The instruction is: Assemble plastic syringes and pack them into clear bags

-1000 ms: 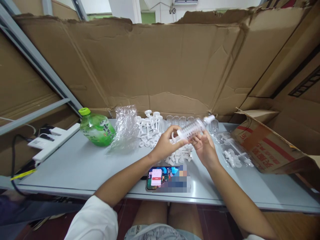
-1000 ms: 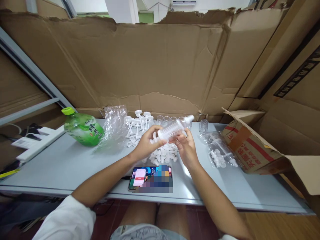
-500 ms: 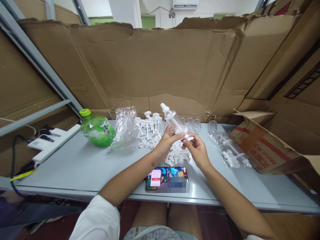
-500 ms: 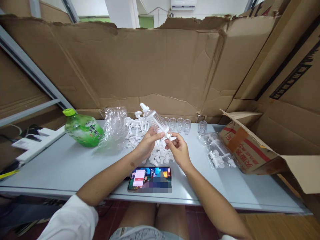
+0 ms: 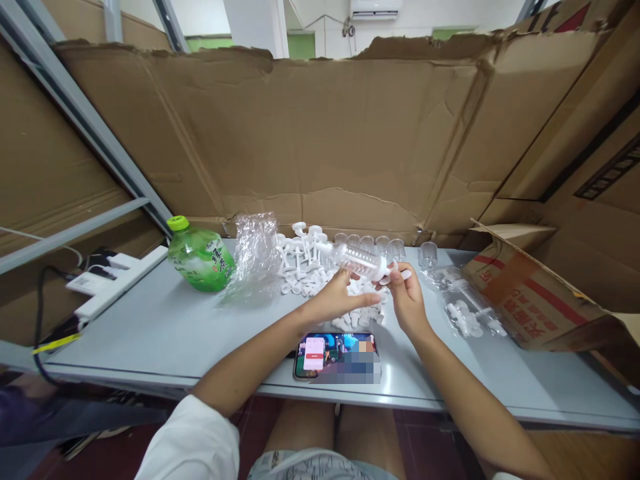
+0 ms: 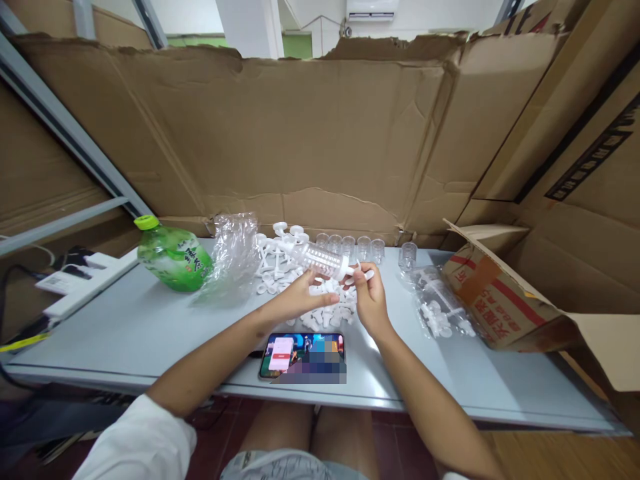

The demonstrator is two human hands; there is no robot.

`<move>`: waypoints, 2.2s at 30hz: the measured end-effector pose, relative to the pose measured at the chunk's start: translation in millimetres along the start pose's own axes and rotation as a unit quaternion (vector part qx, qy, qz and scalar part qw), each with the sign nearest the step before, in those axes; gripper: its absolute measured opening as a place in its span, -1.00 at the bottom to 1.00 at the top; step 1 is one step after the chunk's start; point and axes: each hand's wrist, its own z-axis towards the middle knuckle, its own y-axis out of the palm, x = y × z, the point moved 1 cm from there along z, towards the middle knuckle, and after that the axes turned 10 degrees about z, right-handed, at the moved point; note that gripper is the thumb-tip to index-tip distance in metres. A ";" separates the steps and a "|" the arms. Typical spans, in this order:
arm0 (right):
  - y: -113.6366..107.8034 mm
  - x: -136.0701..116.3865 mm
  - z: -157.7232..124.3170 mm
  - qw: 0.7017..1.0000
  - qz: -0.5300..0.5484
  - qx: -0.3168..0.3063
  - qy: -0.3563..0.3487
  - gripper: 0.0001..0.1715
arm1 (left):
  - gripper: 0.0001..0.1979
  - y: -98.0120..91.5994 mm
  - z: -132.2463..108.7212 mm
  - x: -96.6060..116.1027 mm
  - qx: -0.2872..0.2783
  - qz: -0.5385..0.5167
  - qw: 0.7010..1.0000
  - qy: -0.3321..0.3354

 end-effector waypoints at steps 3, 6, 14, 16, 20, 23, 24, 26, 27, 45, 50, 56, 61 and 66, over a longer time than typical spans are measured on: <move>-6.6 -2.9 6.5 0.998 0.064 0.017 0.009 -0.76 | -0.53 -22.8 -12.5 -9.9 -0.003 0.218 0.975 0.045; -11.8 -6.6 11.5 0.995 0.089 0.050 0.016 -0.73 | -0.59 -59.2 -29.8 -27.0 0.061 0.413 0.909 0.004; -8.9 -3.6 11.2 0.993 0.063 0.077 0.062 -0.69 | -0.57 -138.4 -95.9 -94.9 0.065 0.608 0.780 -0.131; -8.2 -0.8 11.1 0.993 0.067 0.069 0.072 -0.69 | -0.55 -143.0 -106.7 -105.4 0.038 0.610 0.778 -0.147; -9.0 4.5 11.6 0.992 0.064 0.068 0.089 -0.73 | -0.55 -141.2 -113.5 -111.2 -0.005 0.590 0.790 -0.169; -9.7 7.2 12.2 0.991 0.058 0.071 0.099 -0.73 | -0.58 -138.2 -111.7 -109.2 0.010 0.597 0.786 -0.161; -9.8 7.6 12.3 0.991 0.056 0.071 0.101 -0.72 | -0.59 -137.5 -111.0 -108.6 0.019 0.599 0.785 -0.156; -9.8 8.0 12.5 0.991 0.052 0.072 0.105 -0.71 | -0.61 -136.9 -110.2 -107.7 0.037 0.595 0.788 -0.152; -9.8 7.9 12.5 0.991 0.049 0.071 0.106 -0.70 | -0.62 -137.0 -110.2 -107.1 0.049 0.590 0.792 -0.152; -8.3 -0.3 11.4 0.992 0.061 0.059 0.095 -0.71 | -0.64 -107.7 -89.1 -55.2 0.154 0.450 0.878 -0.057; -8.8 -3.6 11.4 0.992 0.053 0.059 0.097 -0.73 | -0.69 -95.9 -75.9 -48.0 0.155 0.386 0.908 -0.046; -7.1 -2.7 8.4 0.994 0.048 0.007 0.099 -0.71 | -0.64 -86.4 -70.3 -55.3 0.134 0.200 0.969 -0.053; -2.0 -0.4 1.8 0.991 -0.029 -0.082 0.103 -0.74 | -0.51 -84.0 -72.3 -79.1 0.136 0.053 0.985 -0.092; 2.3 0.8 -3.4 0.969 -0.164 -0.147 0.111 -0.78 | -0.44 -89.9 -78.2 -84.2 0.136 0.156 0.972 -0.107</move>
